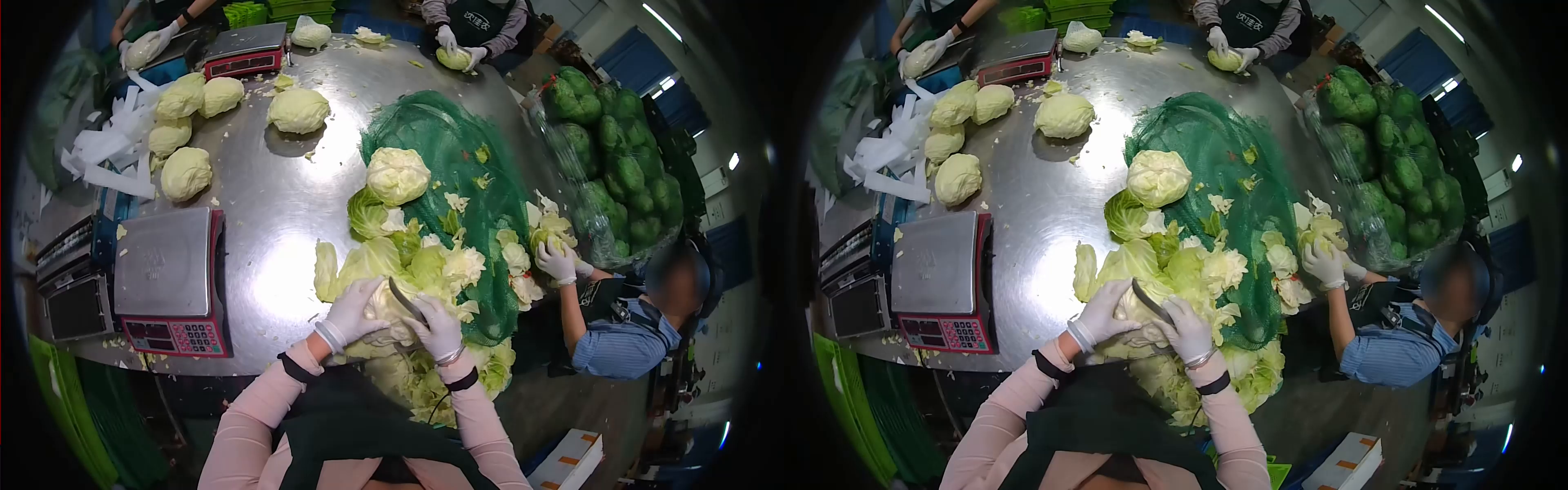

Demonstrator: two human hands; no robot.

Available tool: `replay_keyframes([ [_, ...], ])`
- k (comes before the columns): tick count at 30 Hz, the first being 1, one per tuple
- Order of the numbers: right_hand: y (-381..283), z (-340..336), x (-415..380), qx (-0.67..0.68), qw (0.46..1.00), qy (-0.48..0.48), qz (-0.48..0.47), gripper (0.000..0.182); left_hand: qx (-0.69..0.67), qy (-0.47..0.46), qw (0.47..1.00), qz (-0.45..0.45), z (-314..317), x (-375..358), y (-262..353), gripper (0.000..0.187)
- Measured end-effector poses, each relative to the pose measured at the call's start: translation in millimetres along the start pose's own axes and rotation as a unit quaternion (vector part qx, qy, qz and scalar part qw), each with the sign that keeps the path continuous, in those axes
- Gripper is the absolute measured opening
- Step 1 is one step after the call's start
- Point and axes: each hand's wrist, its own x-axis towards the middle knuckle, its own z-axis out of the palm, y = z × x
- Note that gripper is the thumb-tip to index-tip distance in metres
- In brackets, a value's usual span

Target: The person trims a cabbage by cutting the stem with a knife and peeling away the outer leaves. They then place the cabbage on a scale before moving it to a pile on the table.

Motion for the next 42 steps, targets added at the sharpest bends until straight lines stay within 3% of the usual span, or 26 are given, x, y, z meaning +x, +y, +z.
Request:
replay_keyframes([
  [1,4,-3,3,0.010,0.999,0.000,-0.044,0.033,0.001,-0.001,1.000,-0.001,-2,-1,-3,0.083],
  [2,3,-7,8,0.057,0.998,0.007,-0.008,0.020,-0.022,-0.018,1.000,-0.006,-6,-1,-2,0.083],
  [3,7,-9,13,0.058,0.998,0.007,-0.005,0.020,-0.045,-0.036,0.998,-0.011,-10,-3,-1,0.083],
  [5,20,-15,23,0.090,0.990,0.025,0.104,0.012,-0.054,-0.039,0.998,0.005,-18,-9,2,0.084],
  [7,35,-17,31,0.303,0.907,0.040,0.290,0.015,-0.063,-0.045,0.997,0.019,-27,-20,2,0.085],
  [8,44,-15,33,0.347,0.880,0.083,0.313,0.020,-0.062,-0.045,0.997,0.027,-31,-30,2,0.084],
  [9,62,-18,33,0.334,0.871,0.033,0.360,0.022,-0.060,-0.045,0.997,0.034,-35,-40,0,0.084],
  [10,72,-15,27,0.172,0.949,0.070,0.255,0.030,-0.056,-0.049,0.997,0.032,-36,-50,-5,0.084],
  [11,73,-11,24,0.004,0.985,0.102,0.139,0.040,-0.067,-0.023,0.997,0.044,-35,-61,-11,0.083],
  [12,53,-19,25,0.010,0.985,0.099,0.143,0.040,-0.078,0.004,0.995,0.055,-34,-73,-16,0.082],
  [14,15,-39,16,0.180,0.957,-0.097,0.205,0.059,-0.065,0.020,0.996,0.062,-32,-95,-28,0.081],
  [15,10,-32,2,0.217,0.952,-0.159,0.144,0.064,-0.054,0.039,0.995,0.076,-34,-102,-31,0.080],
  [16,-26,-44,3,0.218,0.931,-0.232,0.178,0.074,-0.020,0.039,0.996,0.078,-41,-106,-27,0.079],
  [17,-35,-31,-12,0.259,0.923,-0.248,0.139,0.081,-0.017,0.035,0.997,0.072,-41,-112,-27,0.079],
  [18,-48,-20,-24,0.169,0.963,-0.208,0.004,0.080,-0.011,0.041,0.997,0.065,-40,-119,-28,0.078],
  [19,-59,-10,-32,0.175,0.962,-0.209,0.006,0.080,-0.005,0.047,0.997,0.059,-39,-125,-30,0.076],
  [21,-79,5,-46,0.091,0.972,-0.202,-0.074,0.074,0.000,0.046,0.997,0.062,-31,-130,-39,0.075],
  [23,-85,10,-50,0.068,0.979,-0.174,-0.076,0.065,0.004,0.045,0.996,0.071,-30,-129,-40,0.074],
  [30,-69,-2,-30,0.048,0.950,-0.290,-0.106,0.056,-0.039,0.001,0.998,0.058,-44,-109,-24,0.079],
  [34,-63,-7,-22,0.081,0.940,-0.305,-0.128,0.051,-0.038,-0.048,0.998,0.034,-50,-106,-22,0.082],
  [37,-56,-3,-19,0.056,0.926,-0.343,-0.144,0.061,-0.014,-0.077,0.996,0.043,-55,-105,-27,0.083],
  [38,-45,-3,-15,0.094,0.956,-0.251,-0.120,0.052,-0.014,-0.082,0.996,0.043,-55,-105,-29,0.083],
  [39,-44,-18,7,0.061,0.942,-0.327,-0.042,0.042,-0.027,-0.071,0.996,0.051,-55,-105,-30,0.082],
  [40,-24,-13,12,0.140,0.970,-0.184,-0.068,0.039,-0.040,-0.061,0.995,0.061,-56,-105,-32,0.081],
  [42,5,-24,35,0.190,0.952,-0.218,0.099,0.042,-0.036,-0.055,0.996,0.054,-53,-110,-40,0.080],
])
